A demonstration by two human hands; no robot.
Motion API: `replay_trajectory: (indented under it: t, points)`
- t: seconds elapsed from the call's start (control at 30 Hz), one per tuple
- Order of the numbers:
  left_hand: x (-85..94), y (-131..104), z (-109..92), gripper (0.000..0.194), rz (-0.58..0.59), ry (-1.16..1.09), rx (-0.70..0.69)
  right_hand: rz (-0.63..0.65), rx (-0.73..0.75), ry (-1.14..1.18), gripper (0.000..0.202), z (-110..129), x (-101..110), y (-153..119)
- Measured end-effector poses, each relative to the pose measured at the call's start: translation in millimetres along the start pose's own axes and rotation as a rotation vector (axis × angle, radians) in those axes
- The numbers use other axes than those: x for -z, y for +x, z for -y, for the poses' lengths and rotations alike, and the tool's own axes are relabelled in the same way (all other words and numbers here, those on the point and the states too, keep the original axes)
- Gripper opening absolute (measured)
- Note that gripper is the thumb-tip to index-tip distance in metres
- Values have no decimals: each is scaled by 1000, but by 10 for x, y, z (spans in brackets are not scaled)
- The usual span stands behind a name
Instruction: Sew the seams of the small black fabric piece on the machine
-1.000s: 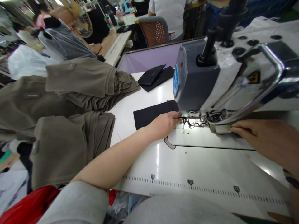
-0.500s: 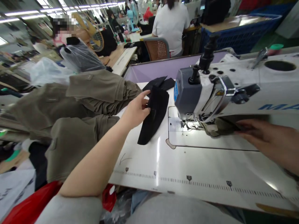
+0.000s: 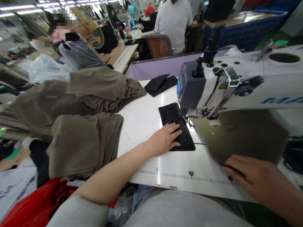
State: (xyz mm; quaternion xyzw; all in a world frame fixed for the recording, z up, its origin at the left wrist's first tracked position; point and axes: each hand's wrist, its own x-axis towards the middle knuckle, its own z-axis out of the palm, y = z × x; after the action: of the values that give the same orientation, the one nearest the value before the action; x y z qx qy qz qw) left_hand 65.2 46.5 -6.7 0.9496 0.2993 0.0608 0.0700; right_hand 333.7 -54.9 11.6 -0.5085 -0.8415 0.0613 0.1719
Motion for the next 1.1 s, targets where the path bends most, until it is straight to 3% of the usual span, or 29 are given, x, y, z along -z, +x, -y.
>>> replay_trajectory:
  t: [0.03, 0.1, 0.27, 0.53, 1.1]
  points:
    - [6, 47, 33, 46, 15, 5, -13, 88, 27, 46, 19, 49, -65, -14]
    - [22, 121, 116, 46, 38, 14, -46, 148, 39, 115, 21, 102, -169, -33]
    - [67, 190, 259, 46, 54, 7, -102, -83, -197, 135, 25, 68, -262, -57]
    - [109, 259, 322, 47, 72, -7, -139, -95, -265, 183, 26, 93, -298, -63]
    - [141, 341, 405, 46, 60, -35, -169, -79, -156, 123, 22, 26, -303, -46]
